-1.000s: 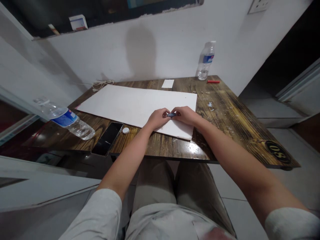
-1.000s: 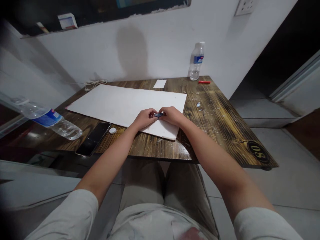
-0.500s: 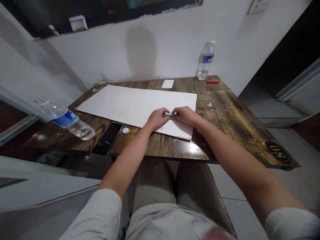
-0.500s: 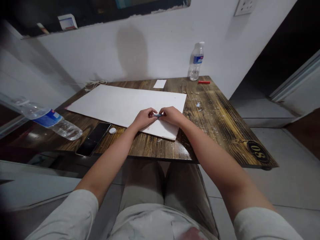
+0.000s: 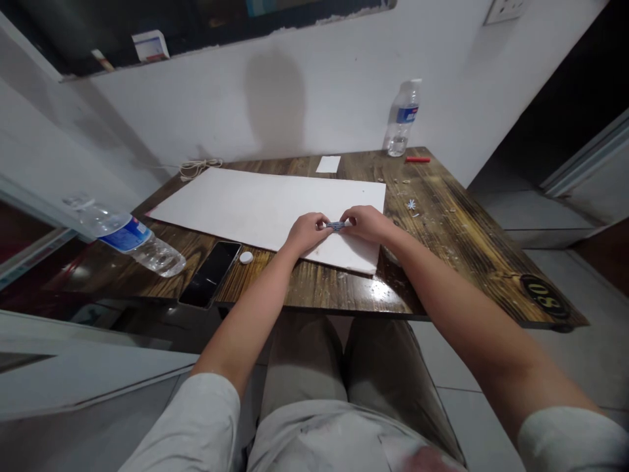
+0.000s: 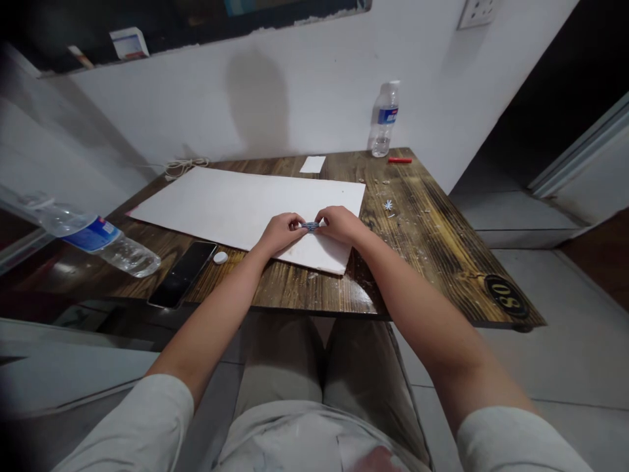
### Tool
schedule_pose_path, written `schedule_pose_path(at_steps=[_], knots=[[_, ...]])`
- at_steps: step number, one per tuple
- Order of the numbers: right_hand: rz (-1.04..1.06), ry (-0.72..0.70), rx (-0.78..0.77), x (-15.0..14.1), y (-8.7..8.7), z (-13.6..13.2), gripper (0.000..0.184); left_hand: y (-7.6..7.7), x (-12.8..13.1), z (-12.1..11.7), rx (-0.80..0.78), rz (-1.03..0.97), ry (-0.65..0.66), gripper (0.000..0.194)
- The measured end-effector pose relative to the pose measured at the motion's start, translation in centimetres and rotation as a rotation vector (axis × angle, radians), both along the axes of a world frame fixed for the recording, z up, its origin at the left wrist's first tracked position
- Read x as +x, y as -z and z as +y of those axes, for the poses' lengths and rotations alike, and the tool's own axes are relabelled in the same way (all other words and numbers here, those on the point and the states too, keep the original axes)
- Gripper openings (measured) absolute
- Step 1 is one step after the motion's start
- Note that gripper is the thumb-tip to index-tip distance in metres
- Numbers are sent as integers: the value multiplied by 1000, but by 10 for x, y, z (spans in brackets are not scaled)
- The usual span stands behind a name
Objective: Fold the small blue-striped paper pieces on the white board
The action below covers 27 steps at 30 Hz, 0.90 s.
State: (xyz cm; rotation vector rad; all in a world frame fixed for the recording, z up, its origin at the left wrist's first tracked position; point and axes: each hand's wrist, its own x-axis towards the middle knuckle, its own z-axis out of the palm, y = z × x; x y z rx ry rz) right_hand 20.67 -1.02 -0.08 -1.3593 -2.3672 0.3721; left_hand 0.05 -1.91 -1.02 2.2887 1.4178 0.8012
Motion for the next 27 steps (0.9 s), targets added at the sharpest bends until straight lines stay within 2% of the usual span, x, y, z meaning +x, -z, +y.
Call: schedule_pose_path(at_steps=[7, 12, 15, 20, 27], knots=[[4, -42, -13, -2, -3, -2, 17, 1, -1, 2, 13, 37, 48, 15], [-4, -18, -85, 1, -5, -4, 27, 1, -1, 4, 11, 32, -16, 15], [-15, 3, -71, 2, -7, -6, 24, 1, -1, 4, 21, 18, -58, 14], [-96, -86, -63, -1, -13, -12, 7, 1, 0, 2, 10, 31, -80, 11], [-105, -147, -108, -6, -16, -16, 11, 5, 0, 3, -15, 11, -80, 15]])
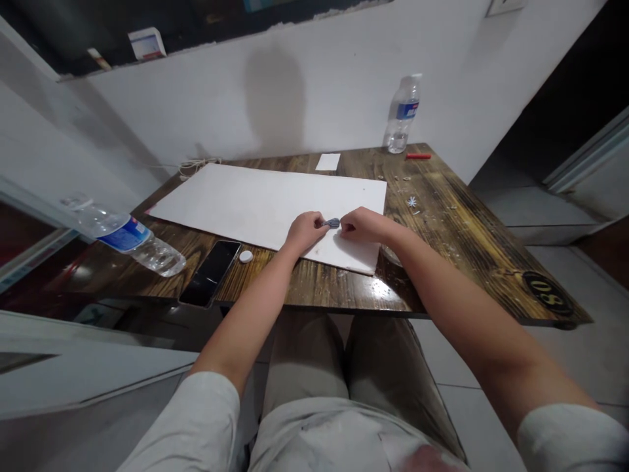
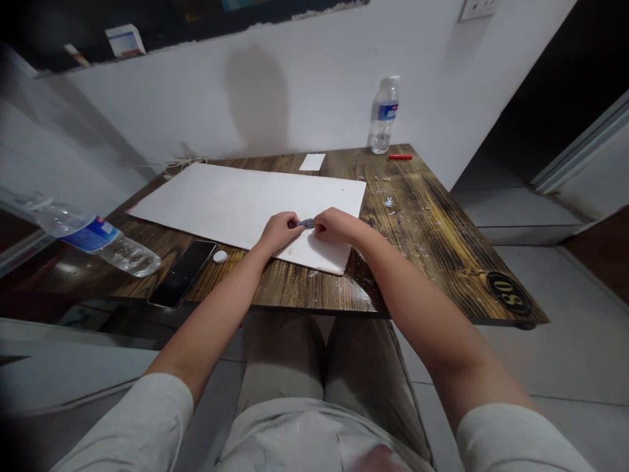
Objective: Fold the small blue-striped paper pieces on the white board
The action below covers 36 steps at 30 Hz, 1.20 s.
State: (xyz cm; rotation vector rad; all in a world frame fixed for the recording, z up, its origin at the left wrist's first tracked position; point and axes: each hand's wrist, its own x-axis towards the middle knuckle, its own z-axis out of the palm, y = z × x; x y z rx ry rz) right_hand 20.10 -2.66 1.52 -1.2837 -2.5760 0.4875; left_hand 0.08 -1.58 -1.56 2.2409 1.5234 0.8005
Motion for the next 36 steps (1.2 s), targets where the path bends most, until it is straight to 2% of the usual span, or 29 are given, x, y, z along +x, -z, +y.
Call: schedule_pose_path(at_steps=[6, 16, 21, 23, 26, 29, 36], knots=[[10, -49, -45, 0, 2, 2, 12, 4, 0, 2, -23, -25, -13, 16], [-10, -213, -243, -2, -4, -10, 14, 2, 0, 2, -49, -36, -40, 19], [4, -299, -291, 0, -8, -11, 12, 2, 0, 2, -70, -49, -57, 17], [89, -239, -276, 1, -8, -8, 10, 1, 0, 2, -59, -45, -58, 16], [208, -51, -197, 1, -6, -1, 12, 0, 0, 1, -47, -37, -58, 15], [213, 84, -112, 1, -2, 6, 12, -1, 0, 2, -52, -37, -57, 14], [162, 138, -133, 3, 3, 8, 10, 1, -1, 3, -47, -32, -55, 16]])
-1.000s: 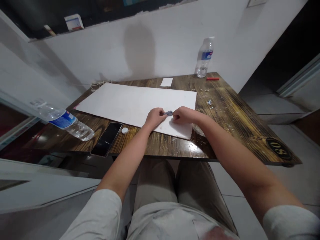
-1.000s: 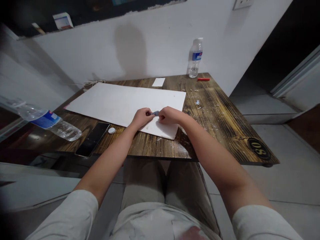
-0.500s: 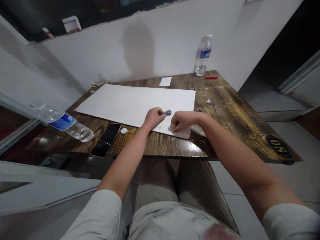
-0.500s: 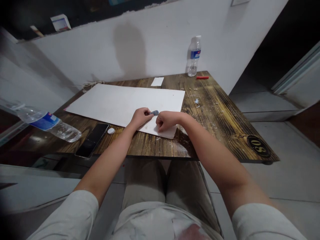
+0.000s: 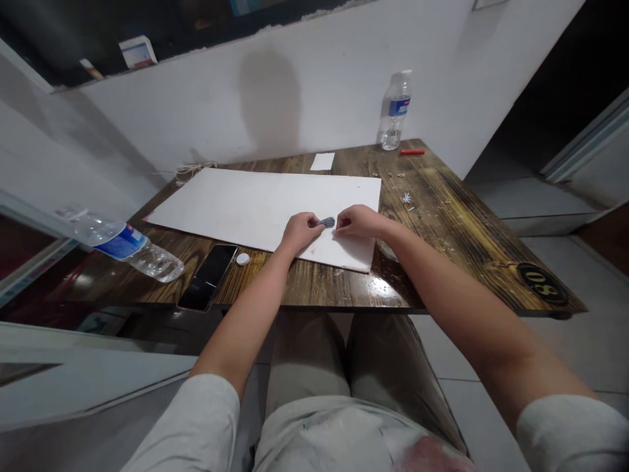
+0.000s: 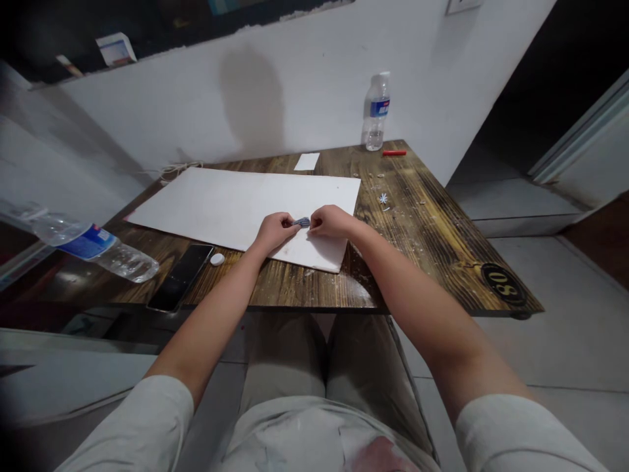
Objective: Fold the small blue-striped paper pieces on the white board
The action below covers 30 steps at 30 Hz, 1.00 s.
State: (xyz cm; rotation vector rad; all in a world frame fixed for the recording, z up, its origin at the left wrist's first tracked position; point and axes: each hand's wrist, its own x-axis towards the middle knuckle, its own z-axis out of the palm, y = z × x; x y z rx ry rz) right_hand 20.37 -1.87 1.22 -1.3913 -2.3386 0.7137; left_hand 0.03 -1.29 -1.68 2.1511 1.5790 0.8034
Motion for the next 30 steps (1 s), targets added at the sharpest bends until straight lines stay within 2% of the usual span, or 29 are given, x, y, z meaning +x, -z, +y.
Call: schedule_pose_path(at_steps=[7, 13, 19, 24, 30], knots=[[14, 23, -2, 2, 9, 6, 14, 0, 0, -1, -21, -20, -6, 18], [25, 24, -14, 2, 6, 3, 12, 0, 0, -1, -6, -14, 10, 19], [36, 106, 35, 4, 9, 6, 11, 1, 1, -1, 1, 7, 4, 21], [54, 77, 34, 4, 14, 9, 10, 3, 1, -1, -4, -8, 7, 18], [40, 67, -32, 1, 10, 5, 7, 2, 2, -2, 6, -8, 18, 18]])
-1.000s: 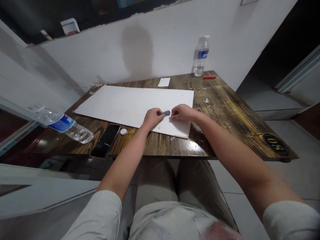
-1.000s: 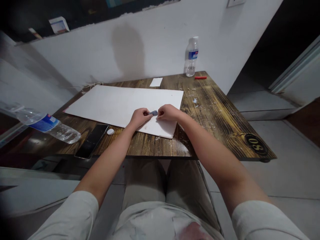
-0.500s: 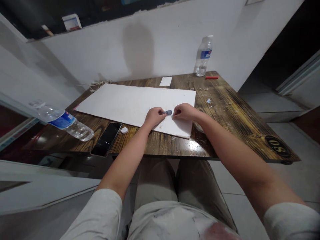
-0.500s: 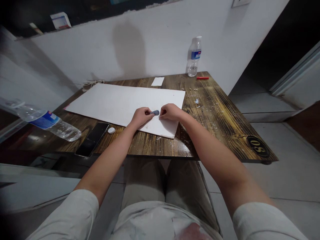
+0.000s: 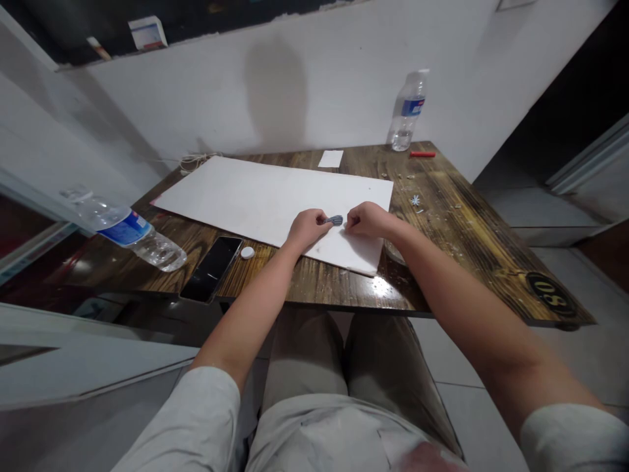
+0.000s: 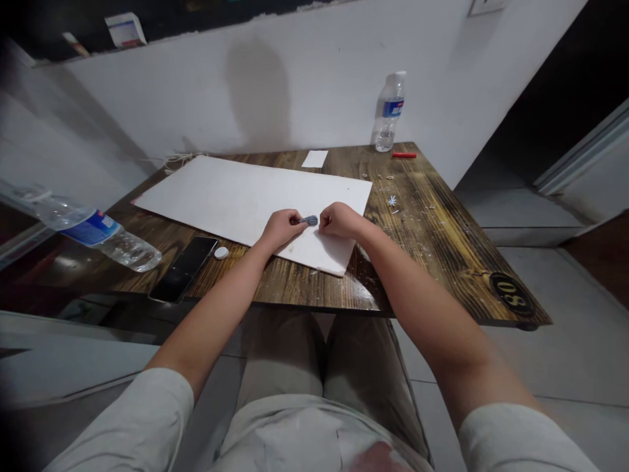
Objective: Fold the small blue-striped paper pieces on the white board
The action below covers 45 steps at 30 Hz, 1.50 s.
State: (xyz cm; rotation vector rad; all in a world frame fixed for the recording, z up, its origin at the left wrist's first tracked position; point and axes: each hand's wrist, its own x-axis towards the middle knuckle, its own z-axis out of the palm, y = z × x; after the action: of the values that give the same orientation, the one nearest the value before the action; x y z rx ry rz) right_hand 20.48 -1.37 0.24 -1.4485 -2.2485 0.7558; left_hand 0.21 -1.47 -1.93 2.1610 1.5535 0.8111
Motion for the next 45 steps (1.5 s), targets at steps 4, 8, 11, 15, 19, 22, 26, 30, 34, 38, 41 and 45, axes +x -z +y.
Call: schedule_pose_path(at_steps=[4, 8, 11, 15, 19, 22, 26, 30, 34, 38, 41, 45], knots=[[-6, -58, -34, 0, -2, -3, 7, 0, 0, -1, -11, -5, 4, 17], [4, -149, -76, -1, -4, -7, 8, 1, 0, 0, -28, -19, -2, 16], [0, -169, -78, -2, -6, -9, 6, 2, 0, 1, -28, -24, 4, 17], [21, -273, -114, -1, -6, -9, 8, 1, 0, 1, -19, -20, 9, 17], [61, -407, -174, 2, -3, -6, 10, -1, 0, -1, -22, -19, 7, 18], [90, -495, -206, 2, -2, -5, 13, -1, 0, -1, -23, -24, 6, 17], [97, -571, -236, 1, -3, -7, 17, 0, 0, 0, -20, -21, 3, 17], [80, -633, -214, 0, -5, -8, 22, 1, -1, 1, -25, -21, -3, 17], [64, -694, -183, 0, -5, -8, 21, 0, -1, 1, -23, -10, -9, 17], [27, -701, -156, 0, -6, -10, 17, 0, -1, 0, -25, -9, -6, 17], [11, -707, -169, 1, -7, -10, 15, 0, -1, 0, -25, -20, 0, 16], [68, -691, -296, 4, -8, -7, 26, 0, -1, 1, -20, -39, 7, 17]])
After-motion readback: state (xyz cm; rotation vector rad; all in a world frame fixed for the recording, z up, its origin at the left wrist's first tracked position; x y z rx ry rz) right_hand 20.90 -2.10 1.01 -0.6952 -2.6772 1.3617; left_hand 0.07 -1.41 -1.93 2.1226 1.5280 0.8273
